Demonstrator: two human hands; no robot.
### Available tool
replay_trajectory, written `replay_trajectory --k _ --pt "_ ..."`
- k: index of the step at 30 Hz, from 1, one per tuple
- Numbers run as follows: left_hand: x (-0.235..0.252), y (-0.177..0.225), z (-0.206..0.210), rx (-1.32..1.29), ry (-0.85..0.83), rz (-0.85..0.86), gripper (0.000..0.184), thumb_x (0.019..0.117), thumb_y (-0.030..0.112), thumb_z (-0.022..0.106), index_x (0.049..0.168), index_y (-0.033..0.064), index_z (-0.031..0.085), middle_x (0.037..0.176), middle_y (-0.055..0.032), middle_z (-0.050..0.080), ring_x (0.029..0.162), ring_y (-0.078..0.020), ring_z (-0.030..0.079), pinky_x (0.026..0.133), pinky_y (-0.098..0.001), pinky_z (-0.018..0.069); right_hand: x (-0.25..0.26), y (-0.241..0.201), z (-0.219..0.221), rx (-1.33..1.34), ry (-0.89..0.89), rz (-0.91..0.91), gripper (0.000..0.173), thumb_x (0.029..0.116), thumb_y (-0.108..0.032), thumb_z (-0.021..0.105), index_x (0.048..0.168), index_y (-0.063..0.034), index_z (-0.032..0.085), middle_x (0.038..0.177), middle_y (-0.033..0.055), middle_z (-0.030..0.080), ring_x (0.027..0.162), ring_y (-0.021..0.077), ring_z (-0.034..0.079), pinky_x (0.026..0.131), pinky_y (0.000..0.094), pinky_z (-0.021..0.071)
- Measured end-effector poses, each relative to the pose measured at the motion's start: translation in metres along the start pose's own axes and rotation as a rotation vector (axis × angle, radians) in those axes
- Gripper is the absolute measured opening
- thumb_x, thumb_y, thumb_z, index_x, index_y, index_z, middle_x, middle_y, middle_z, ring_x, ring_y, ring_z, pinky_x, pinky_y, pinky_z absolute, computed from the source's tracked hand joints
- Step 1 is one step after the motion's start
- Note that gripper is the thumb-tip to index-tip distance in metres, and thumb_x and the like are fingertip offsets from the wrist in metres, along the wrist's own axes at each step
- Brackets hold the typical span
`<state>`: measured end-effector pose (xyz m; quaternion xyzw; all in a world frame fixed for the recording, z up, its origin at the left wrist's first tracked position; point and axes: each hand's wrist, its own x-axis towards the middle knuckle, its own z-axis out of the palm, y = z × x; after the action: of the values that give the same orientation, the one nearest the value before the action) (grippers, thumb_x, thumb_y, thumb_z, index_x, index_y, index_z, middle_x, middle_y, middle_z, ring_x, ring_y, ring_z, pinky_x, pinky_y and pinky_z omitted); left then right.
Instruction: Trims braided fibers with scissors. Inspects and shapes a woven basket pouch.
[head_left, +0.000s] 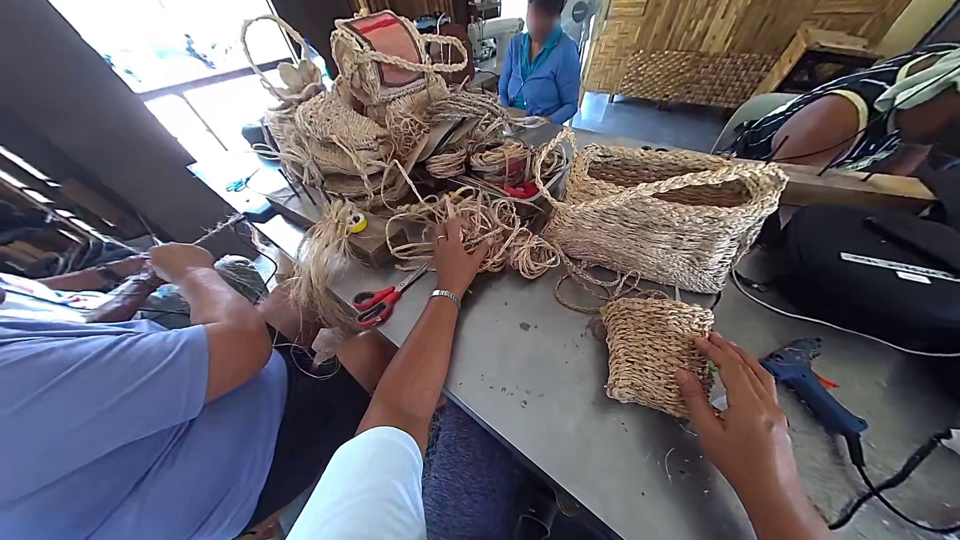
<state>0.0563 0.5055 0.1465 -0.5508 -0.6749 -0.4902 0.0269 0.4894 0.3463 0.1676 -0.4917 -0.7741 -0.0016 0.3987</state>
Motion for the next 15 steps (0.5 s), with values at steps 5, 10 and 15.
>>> replay_trajectory --k 5,10,15 --pt "-0.004 0.014 0.004 -0.043 0.055 0.184 0.061 0.0845 0.051 0.078 0.125 0.0081 0.061 0.13 -0.0234 0.057 0.125 -0.04 0.054 0.104 -0.0541 0.0474 0.0 -0.001 -0.001 0.009 0.001 0.004 0.054 0.103 -0.039 0.055 0.14 -0.0001 0.06 0.145 0.0231 0.057 0.141 0.0404 0.048 0.118 0.0501 0.0377" --pt "-0.006 0.004 0.017 0.041 -0.184 0.102 0.077 0.092 0.056 0.068 0.144 0.0031 0.048 0.142 -0.0234 0.055 0.132 -0.0413 0.052 0.111 -0.0575 0.0426 0.0 -0.001 -0.002 0.014 -0.002 0.012 0.054 0.1028 -0.039 0.056 0.14 0.0002 0.06 0.145 0.0236 0.057 0.14 0.0408 0.048 0.119 0.0504 0.0376" --pt "-0.008 0.008 0.013 0.268 -0.194 -0.04 0.072 0.0909 0.07 0.058 0.146 0.024 0.053 0.146 -0.0191 0.052 0.135 -0.0488 0.043 0.102 -0.0753 0.0325 0.0 -0.001 -0.001 0.018 -0.003 0.022 0.054 0.1031 -0.039 0.054 0.14 -0.0004 0.06 0.145 0.023 0.056 0.14 0.0395 0.05 0.118 0.0498 0.039"
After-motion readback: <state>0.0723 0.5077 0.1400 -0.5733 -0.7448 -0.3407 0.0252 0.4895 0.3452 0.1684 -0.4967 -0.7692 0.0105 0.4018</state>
